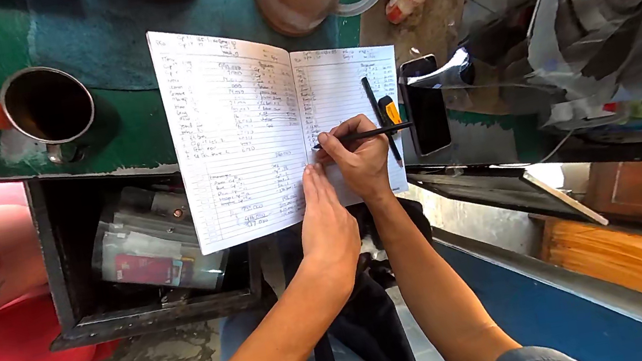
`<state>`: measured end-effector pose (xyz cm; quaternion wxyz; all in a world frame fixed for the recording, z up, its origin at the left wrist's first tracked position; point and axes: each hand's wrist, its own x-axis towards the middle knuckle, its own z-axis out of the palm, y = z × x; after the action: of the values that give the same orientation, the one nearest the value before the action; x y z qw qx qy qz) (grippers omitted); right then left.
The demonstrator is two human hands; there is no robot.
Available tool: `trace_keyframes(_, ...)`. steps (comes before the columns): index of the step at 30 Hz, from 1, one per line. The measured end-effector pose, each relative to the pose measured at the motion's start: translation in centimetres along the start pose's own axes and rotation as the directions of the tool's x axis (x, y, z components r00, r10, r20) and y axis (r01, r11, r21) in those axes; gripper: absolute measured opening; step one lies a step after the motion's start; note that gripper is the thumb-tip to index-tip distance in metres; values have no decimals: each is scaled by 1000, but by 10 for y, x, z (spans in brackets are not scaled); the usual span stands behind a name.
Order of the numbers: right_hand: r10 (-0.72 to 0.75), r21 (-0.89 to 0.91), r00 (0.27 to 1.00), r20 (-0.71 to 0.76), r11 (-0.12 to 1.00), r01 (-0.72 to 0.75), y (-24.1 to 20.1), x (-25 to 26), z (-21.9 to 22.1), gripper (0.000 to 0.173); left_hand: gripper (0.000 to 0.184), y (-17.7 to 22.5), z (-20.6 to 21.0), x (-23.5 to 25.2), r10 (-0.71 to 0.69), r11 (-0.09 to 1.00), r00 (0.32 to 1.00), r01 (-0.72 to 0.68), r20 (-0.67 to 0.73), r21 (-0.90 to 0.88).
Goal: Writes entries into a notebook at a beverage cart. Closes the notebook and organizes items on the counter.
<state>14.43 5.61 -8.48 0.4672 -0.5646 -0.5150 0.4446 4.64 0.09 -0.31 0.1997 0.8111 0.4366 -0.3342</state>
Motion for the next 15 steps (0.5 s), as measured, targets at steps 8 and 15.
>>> trace_keyframes(8, -7, 50, 997, 72, 999, 3, 2, 2, -6, 15, 44, 1, 1, 1, -2, 1000, 1000, 2, 1, 6)
trace_keyframes(15, -1, 52, 998, 61, 999, -2, 4, 1, -7, 16, 42, 3, 3, 2, -16, 1000, 1000, 16, -26, -4)
